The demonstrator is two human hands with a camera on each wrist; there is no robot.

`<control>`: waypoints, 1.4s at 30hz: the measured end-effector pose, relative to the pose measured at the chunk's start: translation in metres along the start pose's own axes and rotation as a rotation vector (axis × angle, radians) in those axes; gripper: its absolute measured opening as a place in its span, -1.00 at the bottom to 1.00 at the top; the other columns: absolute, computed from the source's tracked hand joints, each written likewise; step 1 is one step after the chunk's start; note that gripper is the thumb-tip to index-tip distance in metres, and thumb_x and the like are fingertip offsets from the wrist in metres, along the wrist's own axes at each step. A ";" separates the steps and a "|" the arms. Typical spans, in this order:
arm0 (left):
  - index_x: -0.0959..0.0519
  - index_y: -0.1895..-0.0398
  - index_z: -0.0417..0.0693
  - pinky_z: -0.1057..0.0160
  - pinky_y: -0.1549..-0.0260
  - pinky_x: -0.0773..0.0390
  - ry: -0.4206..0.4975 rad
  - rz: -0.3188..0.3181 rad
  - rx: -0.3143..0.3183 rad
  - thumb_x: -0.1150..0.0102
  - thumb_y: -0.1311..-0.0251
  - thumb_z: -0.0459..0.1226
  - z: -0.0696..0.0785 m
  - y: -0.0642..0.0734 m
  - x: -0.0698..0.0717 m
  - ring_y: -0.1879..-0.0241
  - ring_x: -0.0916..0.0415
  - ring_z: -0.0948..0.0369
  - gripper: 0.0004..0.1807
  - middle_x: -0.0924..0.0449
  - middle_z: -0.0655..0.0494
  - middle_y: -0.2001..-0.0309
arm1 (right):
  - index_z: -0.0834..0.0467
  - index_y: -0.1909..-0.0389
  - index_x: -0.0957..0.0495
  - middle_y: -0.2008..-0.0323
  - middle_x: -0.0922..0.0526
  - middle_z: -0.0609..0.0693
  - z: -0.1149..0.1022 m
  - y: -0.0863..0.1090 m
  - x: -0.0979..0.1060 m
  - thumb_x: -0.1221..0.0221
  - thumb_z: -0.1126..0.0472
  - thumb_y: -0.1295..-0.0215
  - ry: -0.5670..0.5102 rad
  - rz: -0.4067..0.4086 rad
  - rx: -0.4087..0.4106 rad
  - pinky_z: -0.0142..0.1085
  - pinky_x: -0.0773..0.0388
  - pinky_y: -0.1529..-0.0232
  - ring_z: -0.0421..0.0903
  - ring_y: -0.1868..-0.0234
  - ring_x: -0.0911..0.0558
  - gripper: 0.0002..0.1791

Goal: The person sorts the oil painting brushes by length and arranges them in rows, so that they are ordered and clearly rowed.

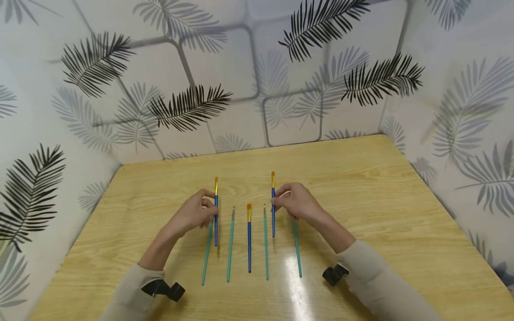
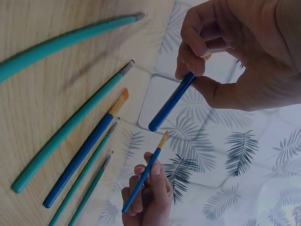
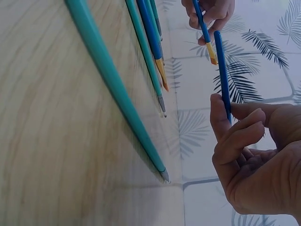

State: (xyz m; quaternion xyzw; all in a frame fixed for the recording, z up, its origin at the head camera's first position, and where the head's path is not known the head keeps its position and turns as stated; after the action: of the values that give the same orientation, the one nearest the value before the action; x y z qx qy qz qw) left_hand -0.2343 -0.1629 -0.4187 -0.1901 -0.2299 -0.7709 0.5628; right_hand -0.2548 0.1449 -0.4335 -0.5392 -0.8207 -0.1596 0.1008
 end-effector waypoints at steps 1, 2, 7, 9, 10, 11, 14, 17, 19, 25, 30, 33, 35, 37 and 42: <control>-0.28 -0.44 -0.27 0.13 0.44 -0.57 0.003 -0.003 0.000 -0.15 -0.38 -0.29 0.000 0.000 0.000 0.57 -0.52 0.03 -0.39 -0.67 -0.03 0.24 | 0.35 -0.12 -0.53 0.22 -0.81 0.14 -0.001 -0.001 0.000 -0.25 0.18 -0.47 0.000 0.002 0.006 -0.41 -0.20 0.75 -0.27 0.81 -0.26 -0.64; -0.27 -0.45 -0.26 0.11 0.43 -0.57 0.008 -0.006 -0.002 -0.15 -0.38 -0.29 0.000 -0.001 0.001 0.58 -0.51 0.05 -0.39 -0.67 -0.03 0.24 | 0.35 -0.10 -0.53 0.22 -0.81 0.15 -0.001 -0.001 -0.001 -0.25 0.18 -0.47 -0.001 0.003 0.010 -0.40 -0.21 0.75 -0.27 0.81 -0.26 -0.65; -0.27 -0.47 -0.23 0.08 0.41 -0.57 0.029 -0.008 -0.016 -0.13 -0.39 -0.29 0.000 -0.003 0.003 0.55 -0.52 0.04 -0.39 -0.67 -0.05 0.21 | 0.32 -0.10 -0.54 0.21 -0.80 0.16 -0.006 -0.005 -0.002 -0.26 0.16 -0.47 -0.014 0.009 0.020 -0.39 -0.22 0.74 -0.27 0.81 -0.23 -0.65; -0.29 -0.46 -0.23 0.08 0.42 -0.57 0.042 -0.005 -0.021 -0.12 -0.39 -0.29 0.000 -0.003 0.003 0.52 -0.55 0.01 -0.40 -0.66 -0.06 0.19 | 0.32 -0.11 -0.54 0.20 -0.80 0.16 -0.007 -0.005 -0.003 -0.25 0.16 -0.47 -0.021 0.011 0.022 -0.40 -0.21 0.73 -0.28 0.81 -0.22 -0.64; -0.30 -0.45 -0.23 0.09 0.42 -0.57 0.049 -0.004 -0.022 -0.12 -0.39 -0.30 0.000 -0.004 0.003 0.50 -0.55 0.01 -0.41 -0.66 -0.06 0.19 | 0.32 -0.12 -0.54 0.20 -0.80 0.16 -0.007 -0.006 -0.004 -0.25 0.17 -0.48 -0.026 0.011 0.024 -0.40 -0.21 0.73 -0.28 0.81 -0.22 -0.64; -0.32 -0.44 -0.23 0.10 0.43 -0.57 0.056 -0.004 -0.024 -0.11 -0.39 -0.30 0.000 -0.004 0.003 0.50 -0.56 0.02 -0.43 -0.65 -0.07 0.18 | 0.33 -0.12 -0.54 0.20 -0.81 0.15 -0.008 -0.006 -0.004 -0.25 0.17 -0.48 -0.030 0.012 0.027 -0.40 -0.20 0.73 -0.28 0.81 -0.22 -0.64; -0.34 -0.43 -0.24 0.14 0.45 -0.55 0.081 -0.009 -0.022 -0.10 -0.39 -0.32 0.000 -0.005 0.003 0.49 -0.55 0.03 -0.45 -0.63 -0.08 0.17 | 0.33 -0.13 -0.54 0.24 -0.81 0.13 -0.011 -0.007 -0.005 -0.26 0.18 -0.48 -0.045 0.013 0.043 -0.41 -0.20 0.72 -0.28 0.80 -0.21 -0.64; -0.35 -0.42 -0.25 0.18 0.47 -0.52 0.104 -0.013 -0.012 -0.10 -0.40 -0.33 -0.001 -0.008 0.003 0.48 -0.55 0.01 -0.46 -0.62 -0.08 0.18 | 0.34 -0.13 -0.54 0.26 -0.81 0.12 -0.013 -0.010 -0.007 -0.26 0.17 -0.47 -0.056 0.008 0.058 -0.42 -0.20 0.72 -0.28 0.80 -0.21 -0.63; -0.35 -0.42 -0.26 0.20 0.48 -0.50 0.114 -0.014 -0.011 -0.10 -0.41 -0.33 -0.002 -0.009 0.003 0.47 -0.55 -0.01 -0.46 -0.61 -0.08 0.18 | 0.34 -0.13 -0.54 0.25 -0.81 0.12 -0.015 -0.011 -0.008 -0.26 0.17 -0.47 -0.059 0.006 0.065 -0.41 -0.21 0.72 -0.28 0.80 -0.21 -0.62; -0.36 -0.41 -0.31 0.25 0.50 -0.48 0.122 -0.012 -0.032 -0.11 -0.42 -0.33 -0.001 -0.011 0.005 0.49 -0.55 0.00 -0.47 -0.60 -0.09 0.17 | 0.34 -0.13 -0.55 0.27 -0.81 0.11 -0.018 -0.016 -0.011 -0.27 0.17 -0.47 -0.071 0.005 0.076 -0.42 -0.19 0.74 -0.29 0.81 -0.20 -0.62; -0.39 -0.40 -0.32 0.24 0.51 -0.49 0.123 0.010 -0.030 -0.12 -0.44 -0.33 0.000 -0.012 0.005 0.48 -0.57 -0.02 -0.49 -0.60 -0.10 0.17 | 0.33 -0.10 -0.56 0.32 -0.80 0.07 -0.022 -0.018 -0.014 -0.27 0.18 -0.46 -0.088 0.013 0.075 -0.43 -0.20 0.74 -0.27 0.81 -0.22 -0.66; -0.39 -0.39 -0.29 0.23 0.49 -0.50 0.124 0.025 -0.018 -0.13 -0.45 -0.32 0.001 -0.014 0.006 0.46 -0.58 -0.03 -0.50 -0.60 -0.10 0.15 | 0.33 -0.09 -0.56 0.35 -0.80 0.05 -0.024 -0.019 -0.015 -0.26 0.20 -0.46 -0.093 0.018 0.081 -0.42 -0.19 0.72 -0.26 0.80 -0.22 -0.67; -0.39 -0.39 -0.29 0.22 0.48 -0.51 0.125 0.034 -0.015 -0.12 -0.45 -0.31 0.002 -0.015 0.006 0.45 -0.58 -0.03 -0.50 -0.60 -0.11 0.14 | 0.33 -0.09 -0.56 0.35 -0.79 0.05 -0.024 -0.020 -0.015 -0.26 0.20 -0.46 -0.091 0.022 0.084 -0.42 -0.18 0.72 -0.25 0.79 -0.22 -0.67; -0.39 -0.39 -0.27 0.21 0.48 -0.52 0.122 0.042 -0.013 -0.12 -0.46 -0.30 0.002 -0.016 0.007 0.44 -0.59 -0.05 -0.51 -0.61 -0.11 0.13 | 0.32 -0.09 -0.56 0.35 -0.79 0.05 -0.025 -0.021 -0.015 -0.26 0.20 -0.46 -0.089 0.029 0.081 -0.42 -0.18 0.71 -0.25 0.79 -0.22 -0.67; -0.40 -0.39 -0.27 0.17 0.46 -0.55 0.120 0.048 -0.014 -0.12 -0.47 -0.29 0.002 -0.019 0.009 0.43 -0.60 -0.08 -0.51 -0.62 -0.11 0.14 | 0.31 -0.11 -0.55 0.34 -0.80 0.04 -0.025 -0.025 -0.016 -0.26 0.17 -0.47 -0.086 0.033 0.073 -0.42 -0.17 0.72 -0.25 0.80 -0.22 -0.65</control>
State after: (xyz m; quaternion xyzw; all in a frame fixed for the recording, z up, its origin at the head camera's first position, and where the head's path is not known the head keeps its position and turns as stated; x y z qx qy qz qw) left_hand -0.2555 -0.1636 -0.4147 -0.1529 -0.1857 -0.7687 0.5926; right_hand -0.2713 0.1132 -0.4190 -0.5549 -0.8206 -0.1047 0.0877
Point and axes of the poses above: each hand's wrist, its own y-axis away from the middle knuckle, its own x-axis out of the back of the hand, z = x × y, the point moved 2 cm from there along -y, towards the middle knuckle
